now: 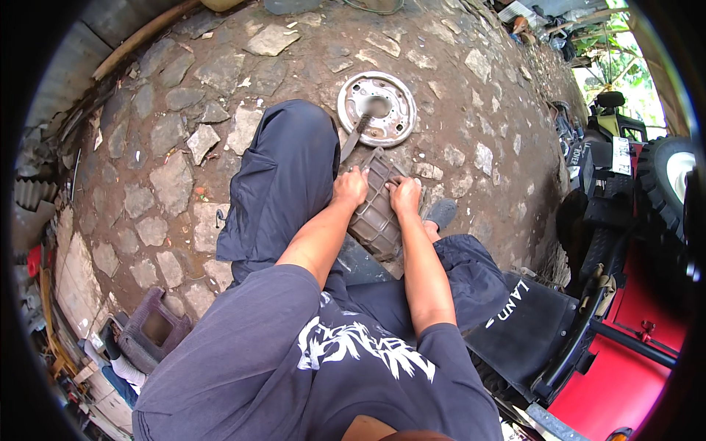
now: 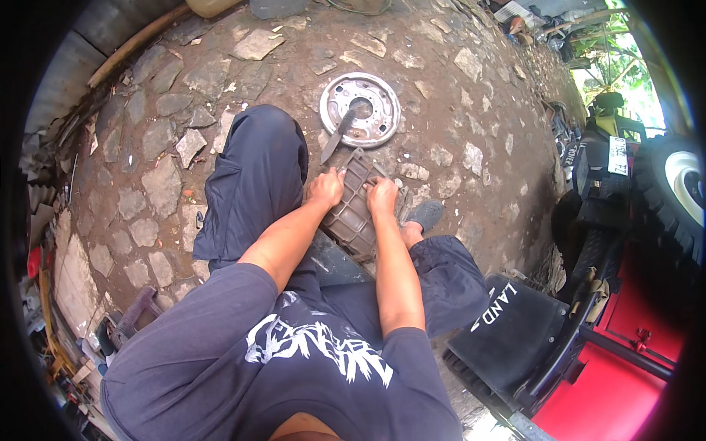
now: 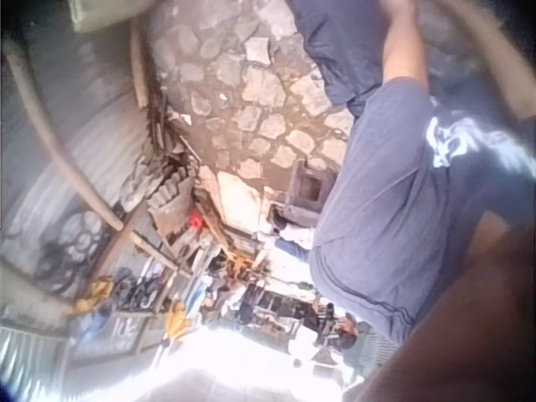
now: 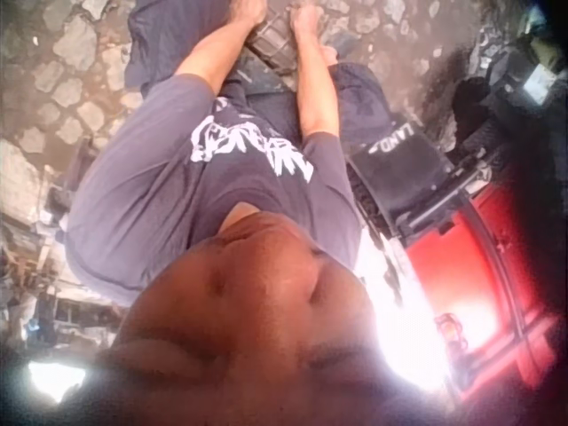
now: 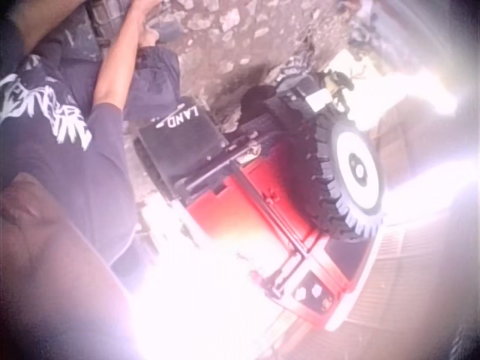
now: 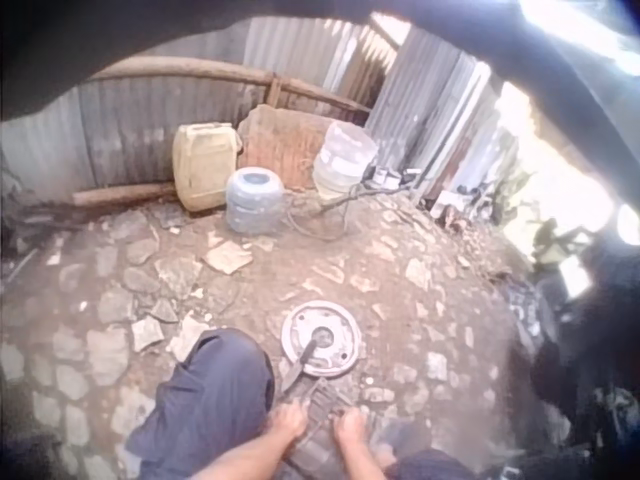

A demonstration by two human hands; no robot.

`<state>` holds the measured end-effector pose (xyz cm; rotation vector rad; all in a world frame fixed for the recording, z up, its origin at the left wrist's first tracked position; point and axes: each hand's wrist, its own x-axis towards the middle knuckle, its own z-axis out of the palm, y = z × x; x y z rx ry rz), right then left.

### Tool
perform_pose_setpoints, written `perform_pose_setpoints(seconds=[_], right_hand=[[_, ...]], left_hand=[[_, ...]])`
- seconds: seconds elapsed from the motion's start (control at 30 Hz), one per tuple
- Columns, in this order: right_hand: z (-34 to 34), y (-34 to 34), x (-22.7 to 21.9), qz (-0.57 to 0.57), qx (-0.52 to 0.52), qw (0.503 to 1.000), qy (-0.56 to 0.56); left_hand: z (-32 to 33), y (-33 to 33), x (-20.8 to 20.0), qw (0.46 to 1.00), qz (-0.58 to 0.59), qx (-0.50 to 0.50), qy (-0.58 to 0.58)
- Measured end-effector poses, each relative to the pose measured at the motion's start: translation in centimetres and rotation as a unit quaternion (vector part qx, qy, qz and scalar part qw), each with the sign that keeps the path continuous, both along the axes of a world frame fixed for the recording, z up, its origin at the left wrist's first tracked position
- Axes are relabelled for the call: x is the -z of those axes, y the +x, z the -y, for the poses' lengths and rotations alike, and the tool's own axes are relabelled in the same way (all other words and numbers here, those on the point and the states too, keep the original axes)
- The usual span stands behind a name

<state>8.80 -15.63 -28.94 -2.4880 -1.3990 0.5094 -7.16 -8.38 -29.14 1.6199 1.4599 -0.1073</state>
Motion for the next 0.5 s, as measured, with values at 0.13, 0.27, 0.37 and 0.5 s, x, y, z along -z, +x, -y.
perform_pose_setpoints(seconds=[0.13,0.27,0.37,0.5], right_hand=[[-0.6,1.2,-1.8,-0.071,-0.123,0.985,-0.097],[-1.1,1.2,-1.4,-0.026,-0.119,0.986,-0.113],[-0.9,0.5,-1.0,-0.02,-0.032,0.998,-0.045],[0.4,-0.6,0.5,0.046,-0.015,0.997,0.066]], left_hand=[[-0.1,0.0,-0.4,1.0,0.001,-0.019,0.008],[0.1,0.5,-0.4,0.999,0.006,-0.037,0.015],[0.1,0.2,-0.3,1.0,0.003,-0.022,0.014],[-0.4,0.0,-1.4,1.0,-0.005,-0.008,0.0]])
